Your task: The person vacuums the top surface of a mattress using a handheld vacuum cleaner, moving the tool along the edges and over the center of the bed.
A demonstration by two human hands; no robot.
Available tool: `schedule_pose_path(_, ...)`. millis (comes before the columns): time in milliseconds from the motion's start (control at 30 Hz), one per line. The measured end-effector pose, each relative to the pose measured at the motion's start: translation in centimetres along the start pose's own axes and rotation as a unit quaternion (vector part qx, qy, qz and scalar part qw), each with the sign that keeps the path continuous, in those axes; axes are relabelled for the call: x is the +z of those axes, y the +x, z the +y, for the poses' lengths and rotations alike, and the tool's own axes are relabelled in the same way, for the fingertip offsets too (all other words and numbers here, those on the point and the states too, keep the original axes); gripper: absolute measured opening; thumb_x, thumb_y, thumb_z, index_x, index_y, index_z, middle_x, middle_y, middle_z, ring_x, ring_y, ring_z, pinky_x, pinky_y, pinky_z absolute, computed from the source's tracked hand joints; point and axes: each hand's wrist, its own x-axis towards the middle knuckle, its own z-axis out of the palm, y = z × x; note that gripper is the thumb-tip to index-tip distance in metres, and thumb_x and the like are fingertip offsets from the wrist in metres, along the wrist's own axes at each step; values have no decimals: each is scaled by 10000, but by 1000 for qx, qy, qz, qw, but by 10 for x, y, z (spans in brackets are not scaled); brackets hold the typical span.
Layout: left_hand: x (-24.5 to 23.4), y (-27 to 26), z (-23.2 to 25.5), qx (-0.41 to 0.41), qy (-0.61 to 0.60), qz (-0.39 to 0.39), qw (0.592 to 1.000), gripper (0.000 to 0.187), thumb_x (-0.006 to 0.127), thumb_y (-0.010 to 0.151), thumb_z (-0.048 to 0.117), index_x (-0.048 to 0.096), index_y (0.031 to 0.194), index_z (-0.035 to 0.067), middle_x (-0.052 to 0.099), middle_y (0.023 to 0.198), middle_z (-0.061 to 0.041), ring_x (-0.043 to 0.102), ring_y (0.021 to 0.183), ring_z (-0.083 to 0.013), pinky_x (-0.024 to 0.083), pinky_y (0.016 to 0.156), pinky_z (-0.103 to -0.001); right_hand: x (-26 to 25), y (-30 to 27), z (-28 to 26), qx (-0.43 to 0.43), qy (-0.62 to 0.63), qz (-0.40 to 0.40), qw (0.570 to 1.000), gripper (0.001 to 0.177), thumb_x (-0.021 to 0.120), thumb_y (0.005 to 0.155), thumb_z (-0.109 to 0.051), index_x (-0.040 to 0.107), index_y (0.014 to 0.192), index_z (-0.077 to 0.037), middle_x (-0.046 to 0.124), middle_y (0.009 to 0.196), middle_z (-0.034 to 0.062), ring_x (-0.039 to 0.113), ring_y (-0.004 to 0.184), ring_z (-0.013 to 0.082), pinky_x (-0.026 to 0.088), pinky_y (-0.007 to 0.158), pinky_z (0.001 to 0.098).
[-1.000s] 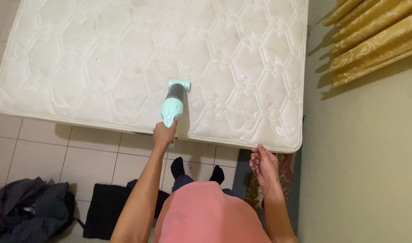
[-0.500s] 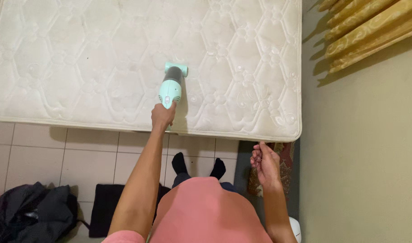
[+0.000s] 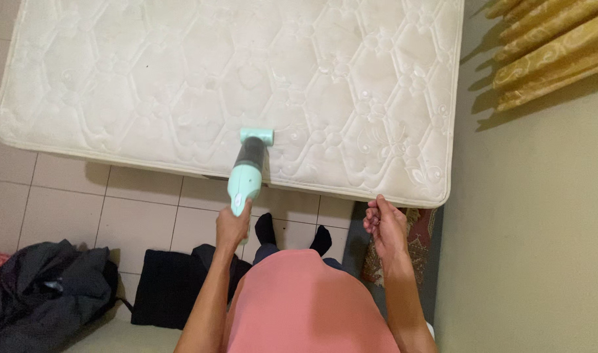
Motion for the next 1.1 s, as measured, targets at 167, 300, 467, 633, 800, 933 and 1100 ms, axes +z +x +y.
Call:
schedule_pose_path(167, -20, -35, -32, 21, 66, 23, 997, 547, 683, 924, 479, 744, 938, -64, 727, 756, -254, 741, 710, -342, 570, 682, -470, 8, -5, -7, 15, -32, 13, 999, 319, 560, 1060, -304, 620, 870, -56, 539, 637, 12, 505, 537, 124, 395, 492, 280)
schedule_pose_path(300, -34, -57, -33, -46, 46, 4, 998, 562, 664, 905, 479, 734, 956, -76, 749, 773, -271, 774, 743, -382, 582, 719, -482, 13, -5, -10, 19, -44, 19, 999, 311, 559, 1058, -299, 620, 875, -56, 548, 643, 13, 506, 548, 124, 397, 501, 283)
schedule_pose_path(467, -27, -46, -30, -9, 52, 10, 999, 569, 663, 905, 490, 733, 936, -74, 739, 794, -268, 756, 776, -394, 571, 725, -485, 14, -6, -9, 14, -30, 13, 999, 309, 553, 1060, -295, 612, 877, -53, 549, 642, 18, 506, 543, 138, 382, 494, 291)
schedule_pose_path(633, -18, -15, -18, 55, 47, 29, 997, 550, 682, 907, 478, 746, 887, -67, 724, 740, -249, 724, 727, -387, 552, 697, -478, 14, -8, -8, 4, -23, 15, 1000, 311, 553, 1060, -296, 621, 882, -51, 548, 646, 15, 507, 549, 130, 388, 497, 291)
schedule_pose_path(800, -15, 23, 12, 22, -38, -8, 999, 525, 670, 917, 436, 728, 794, -72, 648, 563, -163, 653, 483, -264, 514, 510, -416, 10, -10, -4, 8, -23, 39, 999, 304, 554, 1056, -295, 621, 883, -54, 544, 644, 19, 504, 548, 137, 373, 492, 291)
schedule_pose_path(933, -10, 59, 31, 15, -39, -26, 999, 543, 651, 954, 436, 725, 746, -61, 620, 537, -139, 601, 422, -220, 485, 451, -401, 5, -12, 0, -1, -2, 44, 999, 311, 562, 1053, -299, 623, 885, -46, 546, 644, 19, 504, 549, 134, 387, 490, 288)
schedule_pose_path(1100, -7, 98, 52, 42, -23, -7, 999, 523, 681, 925, 429, 692, 726, -55, 631, 549, -146, 622, 426, -222, 521, 468, -409, 2, -20, 3, 11, 12, 69, 998, 293, 556, 1053, -296, 620, 897, -56, 549, 657, 8, 512, 562, 124, 396, 494, 288)
